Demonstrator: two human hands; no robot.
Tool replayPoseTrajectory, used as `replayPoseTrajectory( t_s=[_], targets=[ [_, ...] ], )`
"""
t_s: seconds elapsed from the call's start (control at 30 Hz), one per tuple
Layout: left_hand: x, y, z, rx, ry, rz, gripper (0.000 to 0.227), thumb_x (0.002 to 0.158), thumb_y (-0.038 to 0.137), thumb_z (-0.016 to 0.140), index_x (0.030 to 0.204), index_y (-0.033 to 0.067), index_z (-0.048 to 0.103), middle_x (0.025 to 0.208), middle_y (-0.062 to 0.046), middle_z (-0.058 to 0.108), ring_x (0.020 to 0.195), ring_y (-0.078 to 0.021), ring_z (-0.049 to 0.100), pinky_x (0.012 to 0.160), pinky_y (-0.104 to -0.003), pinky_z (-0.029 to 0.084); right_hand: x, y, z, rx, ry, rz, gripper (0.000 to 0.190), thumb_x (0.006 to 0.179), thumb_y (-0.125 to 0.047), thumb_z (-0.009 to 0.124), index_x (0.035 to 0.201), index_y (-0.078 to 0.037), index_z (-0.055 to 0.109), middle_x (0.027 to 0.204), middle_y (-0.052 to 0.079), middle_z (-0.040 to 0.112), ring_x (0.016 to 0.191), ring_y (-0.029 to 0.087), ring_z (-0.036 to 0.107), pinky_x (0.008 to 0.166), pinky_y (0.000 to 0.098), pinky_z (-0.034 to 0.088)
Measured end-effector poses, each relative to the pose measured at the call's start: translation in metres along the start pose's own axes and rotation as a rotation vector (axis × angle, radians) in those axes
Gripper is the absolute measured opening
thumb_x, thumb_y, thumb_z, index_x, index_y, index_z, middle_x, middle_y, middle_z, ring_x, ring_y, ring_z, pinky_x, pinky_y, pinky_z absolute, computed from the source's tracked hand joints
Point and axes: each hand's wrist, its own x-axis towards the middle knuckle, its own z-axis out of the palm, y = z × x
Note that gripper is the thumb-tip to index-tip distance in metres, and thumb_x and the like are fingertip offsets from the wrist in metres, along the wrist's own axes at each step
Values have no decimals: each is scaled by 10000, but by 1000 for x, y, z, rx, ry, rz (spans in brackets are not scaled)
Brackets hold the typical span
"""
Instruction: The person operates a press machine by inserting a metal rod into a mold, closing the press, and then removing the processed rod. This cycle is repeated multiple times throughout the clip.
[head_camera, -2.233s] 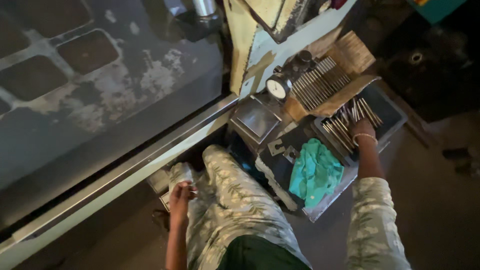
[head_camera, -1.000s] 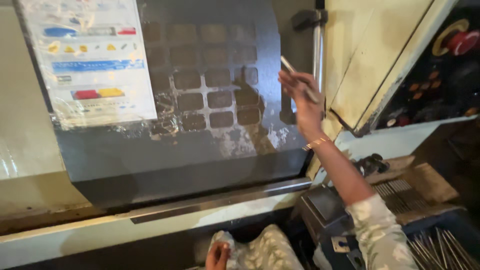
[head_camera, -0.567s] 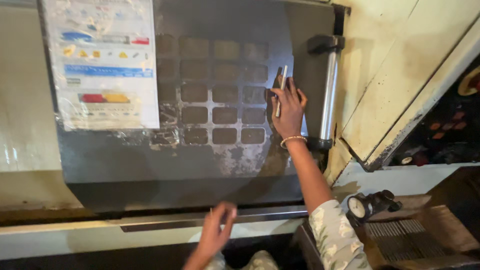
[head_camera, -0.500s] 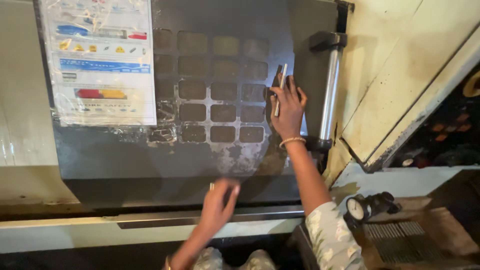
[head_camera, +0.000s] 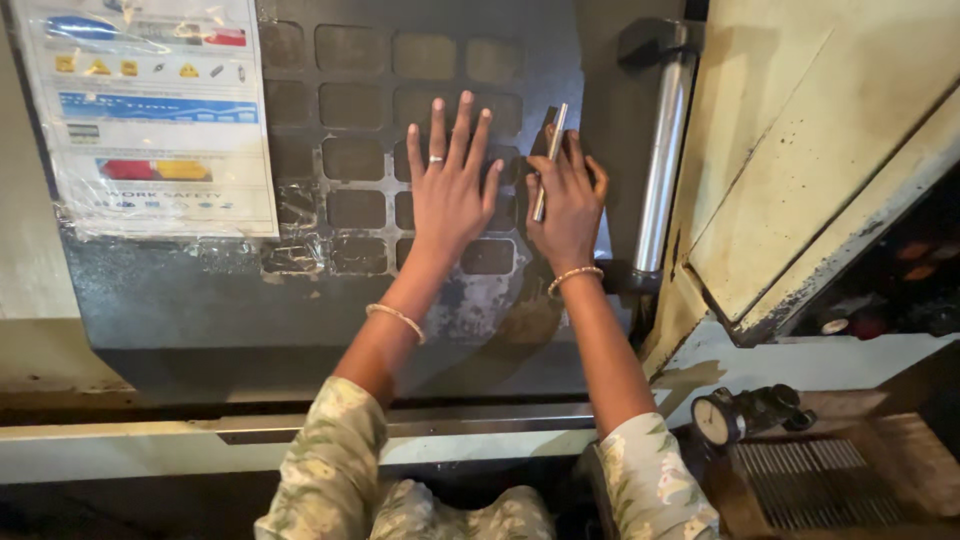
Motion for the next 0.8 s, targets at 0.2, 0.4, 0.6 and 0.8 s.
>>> replayPoseTrajectory(
  t_s=[0.2,0.4,0.6,0.8],
  targets=[
    [-4,-4,8,42,-23,-5,614,1103,407,492,1642,143,364,1724,-55,230,1603,-338,125,1292,-583,82,-3,1,2,-6,14,-18,169,1045,-163,595,1184,-106,672,1511,154,581,1468,343,484,1136,493,374],
    [-3,-3,8,40,-45,-34,625,1087,411,496,1643,171,340,1718,-41,221,1597,-329,121,1286,-582,80,-2,0,3,-19,22,-20,144,1037,-146,601,1156,-105,672,1492,159,600,1448,350,510,1112,476,391],
    [-4,-4,9,36,-37,-42,624,1086,414,498,1642,176,344,1717,-37,227,1598,-322,126,1289,-582,88,-2,0,3,-14,27,-20,121,1045,-145,603,1140,-108,668,1491,154,601,1443,344,521,1105,469,402],
    [-6,-2,11,66,-20,-43,609,1091,416,493,1637,179,361,1710,-31,245,1595,-318,145,1290,-577,101,-4,0,4,-21,31,-19,119,1045,-142,603,1139,-110,670,1487,151,609,1440,343,523,1095,470,406]
  ],
)
